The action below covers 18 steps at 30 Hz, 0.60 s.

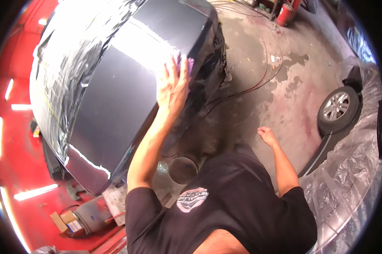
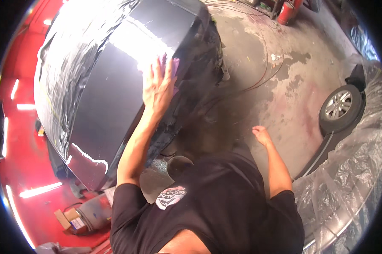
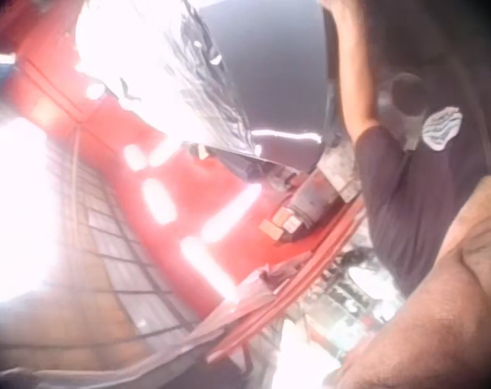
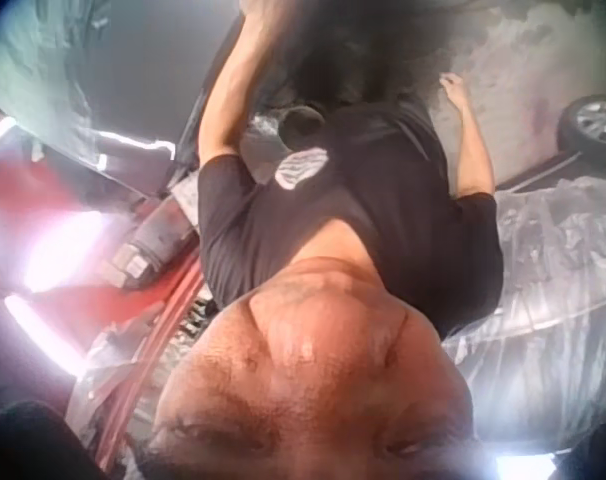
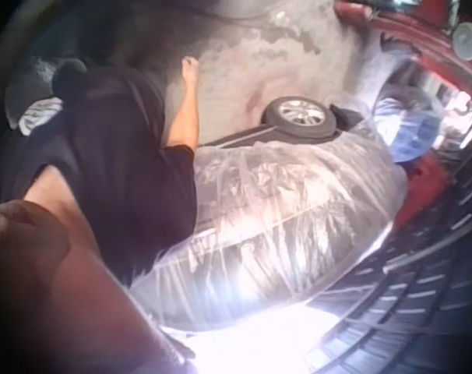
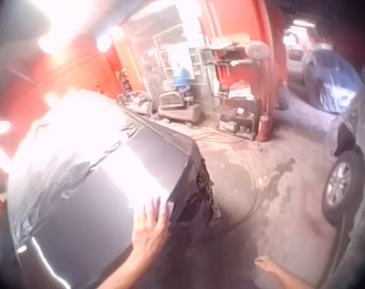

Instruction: The person sands the trunk of a car using a sanding block, then dips a cloth into a bucket of water and wipes down the sanded surface and the lower rear bumper area.

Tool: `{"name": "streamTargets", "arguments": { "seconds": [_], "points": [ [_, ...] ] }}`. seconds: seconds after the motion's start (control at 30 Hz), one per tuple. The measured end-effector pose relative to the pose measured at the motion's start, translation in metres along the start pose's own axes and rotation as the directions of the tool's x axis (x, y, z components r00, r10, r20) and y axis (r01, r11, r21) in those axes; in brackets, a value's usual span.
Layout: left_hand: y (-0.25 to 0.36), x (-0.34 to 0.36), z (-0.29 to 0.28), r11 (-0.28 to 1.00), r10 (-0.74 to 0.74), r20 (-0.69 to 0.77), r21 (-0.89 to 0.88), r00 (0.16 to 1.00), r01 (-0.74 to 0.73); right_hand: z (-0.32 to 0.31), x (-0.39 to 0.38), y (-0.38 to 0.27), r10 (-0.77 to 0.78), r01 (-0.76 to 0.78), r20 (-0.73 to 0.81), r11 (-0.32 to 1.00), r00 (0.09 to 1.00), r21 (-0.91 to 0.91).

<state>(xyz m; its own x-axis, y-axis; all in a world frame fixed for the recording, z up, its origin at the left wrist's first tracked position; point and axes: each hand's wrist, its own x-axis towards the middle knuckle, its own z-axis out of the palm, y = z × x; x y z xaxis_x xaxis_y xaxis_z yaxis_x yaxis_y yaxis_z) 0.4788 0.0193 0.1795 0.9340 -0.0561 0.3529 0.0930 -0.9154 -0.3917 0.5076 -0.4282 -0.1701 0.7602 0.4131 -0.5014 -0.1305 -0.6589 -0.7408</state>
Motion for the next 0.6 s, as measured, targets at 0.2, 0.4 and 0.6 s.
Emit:
{"name": "streamTargets", "arguments": {
  "seconds": [0.2, 0.4, 0.6],
  "points": [
    [0.029, 0.135, 0.066, 0.994, 0.032, 0.021, -0.103, 0.999, -0.029, -0.016, -0.051, 0.191, 0.393, -0.278, -0.162, 0.836, 0.905, 0.474],
    [0.037, 0.209, 0.114, 0.888, 0.35, 0.09, 0.285, 0.932, -0.361, -0.019, -0.132, 0.209, 0.642, -0.51, -0.152, 0.711, 0.751, 0.484],
    [0.034, 0.201, 0.085, 0.583, 0.581, 0.45, 0.35, 0.678, -0.733, -0.003, -0.135, 0.225, 0.605, -0.512, -0.031, 0.7, 0.796, 0.498]
  ]
}}
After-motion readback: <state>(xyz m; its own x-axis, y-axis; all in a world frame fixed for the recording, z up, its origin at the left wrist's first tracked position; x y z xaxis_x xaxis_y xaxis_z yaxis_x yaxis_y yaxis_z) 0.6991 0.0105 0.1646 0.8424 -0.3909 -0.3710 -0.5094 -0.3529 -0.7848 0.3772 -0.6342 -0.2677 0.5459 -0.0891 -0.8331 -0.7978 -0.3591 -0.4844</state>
